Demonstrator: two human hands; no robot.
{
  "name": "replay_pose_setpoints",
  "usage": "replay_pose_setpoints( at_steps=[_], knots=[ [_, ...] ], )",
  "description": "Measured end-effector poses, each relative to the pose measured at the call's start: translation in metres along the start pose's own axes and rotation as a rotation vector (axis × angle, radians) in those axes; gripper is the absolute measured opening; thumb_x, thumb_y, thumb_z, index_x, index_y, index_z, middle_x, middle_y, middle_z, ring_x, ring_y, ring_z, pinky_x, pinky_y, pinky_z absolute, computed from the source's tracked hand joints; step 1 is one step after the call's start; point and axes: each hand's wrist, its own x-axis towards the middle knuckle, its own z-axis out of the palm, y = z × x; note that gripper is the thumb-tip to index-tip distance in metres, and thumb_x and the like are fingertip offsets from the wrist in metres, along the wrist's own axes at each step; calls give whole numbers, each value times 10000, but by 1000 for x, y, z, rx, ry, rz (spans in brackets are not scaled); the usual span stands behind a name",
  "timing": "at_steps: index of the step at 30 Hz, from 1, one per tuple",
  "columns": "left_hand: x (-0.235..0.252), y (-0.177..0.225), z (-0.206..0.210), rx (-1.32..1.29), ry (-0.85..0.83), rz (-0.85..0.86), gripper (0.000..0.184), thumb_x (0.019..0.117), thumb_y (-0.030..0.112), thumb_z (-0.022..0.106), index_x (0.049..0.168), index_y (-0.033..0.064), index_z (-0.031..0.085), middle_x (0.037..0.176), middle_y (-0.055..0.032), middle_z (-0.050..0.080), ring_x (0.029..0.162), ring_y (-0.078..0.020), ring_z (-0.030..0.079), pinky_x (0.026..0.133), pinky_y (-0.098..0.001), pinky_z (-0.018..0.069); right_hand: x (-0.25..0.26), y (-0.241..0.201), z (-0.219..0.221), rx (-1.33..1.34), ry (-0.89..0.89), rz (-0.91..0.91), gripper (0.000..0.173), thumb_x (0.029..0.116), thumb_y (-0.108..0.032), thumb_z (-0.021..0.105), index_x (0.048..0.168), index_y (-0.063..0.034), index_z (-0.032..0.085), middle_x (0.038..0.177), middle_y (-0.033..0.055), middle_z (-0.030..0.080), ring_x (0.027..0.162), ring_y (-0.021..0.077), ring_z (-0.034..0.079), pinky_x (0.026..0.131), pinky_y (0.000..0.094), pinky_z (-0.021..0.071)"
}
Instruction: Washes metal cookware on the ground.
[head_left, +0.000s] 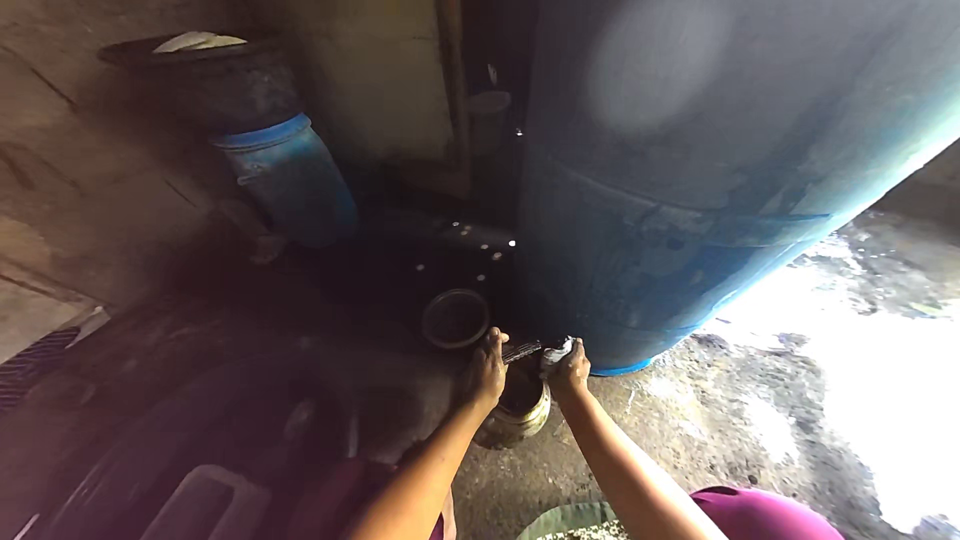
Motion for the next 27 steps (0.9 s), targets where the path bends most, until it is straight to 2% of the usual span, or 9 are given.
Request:
replay_pose_setpoints(
  at_steps=[4, 6, 8, 13, 16, 18, 22, 25, 27],
  knots=[
    [-1, 2, -1, 245, 12, 123, 514, 1137, 294, 232, 1392, -25, 545, 1290, -192, 622, 1069, -195, 619, 895, -346, 513, -26, -2, 15, 303, -112, 82, 553, 1139, -404, 255, 1187, 32, 591, 958, 163, 610, 832, 241, 608, 756, 443, 531],
    [-6, 9, 0, 360, -22, 179, 494, 1136, 240, 255, 1400, -67, 539, 1365, -244, 604, 1274, -273, 588, 1101, -402, 444, -43, -9, 20, 462, -273, 205, 494, 1129, -434, 270, 1069, -45, 569, 801, 70, 574, 685, 154, 575, 641, 344, 520],
    [-10, 6, 4, 391, -42, 226, 465, 1129, 204, 294, 1373, -89, 561, 1352, -254, 618, 1306, -289, 576, 1144, -396, 404, -51, -18, 23, 612, -457, 396, 477, 1107, -436, 318, 821, -124, 539, 581, -1, 538, 463, 84, 521, 452, 243, 478],
    [-5, -14, 6, 323, -168, 253, 561, 1117, 261, 326, 1530, -120, 330, 1473, -305, 502, 1384, -314, 508, 1181, -400, 373, -33, -17, 12, 618, -635, 584, 314, 1079, -221, 361, 911, -74, 582, 695, 58, 637, 551, 127, 615, 500, 269, 534],
    [-8, -21, 3, 296, -284, 242, 831, 1055, 459, 441, 1615, -54, 104, 1592, -265, 371, 1376, -255, 512, 1116, -383, 446, -27, -27, 12, 587, -558, 530, 297, 1089, -185, 376, 871, -83, 552, 640, 26, 594, 504, 89, 581, 464, 225, 516],
    [-11, -31, 1, 240, -310, 331, 1066, 948, 559, 597, 1605, -91, 65, 1611, -283, 334, 1467, -262, 421, 1203, -369, 359, -20, -37, 8, 593, -534, 506, 301, 1096, -221, 389, 858, -117, 542, 608, -3, 578, 485, 69, 572, 455, 216, 517],
    [-8, -46, -10, 627, -285, 395, 991, 870, 558, 711, 1517, -105, 357, 1358, -231, 605, 1311, -323, 556, 1163, -467, 398, -10, -54, 3, 672, -538, 584, 335, 1097, -353, 376, 871, -151, 518, 603, -16, 546, 463, 67, 549, 419, 211, 486],
    [-12, -40, -6, 998, -503, 298, 744, 968, 619, 567, 1365, -9, 613, 1477, -194, 551, 1472, -336, 405, 1255, -513, 216, -25, -57, 8, 569, -508, 510, 361, 1109, -387, 361, 900, -129, 503, 608, -3, 530, 460, 76, 534, 412, 218, 473],
    [-18, -37, 1, 1037, -518, 306, 667, 1025, 563, 487, 1189, -49, 697, 1271, -232, 669, 1320, -363, 549, 1212, -515, 259, -34, -50, 13, 489, -515, 461, 370, 1108, -403, 375, 910, -121, 510, 594, 5, 525, 456, 91, 528, 412, 242, 469]
  ],
)
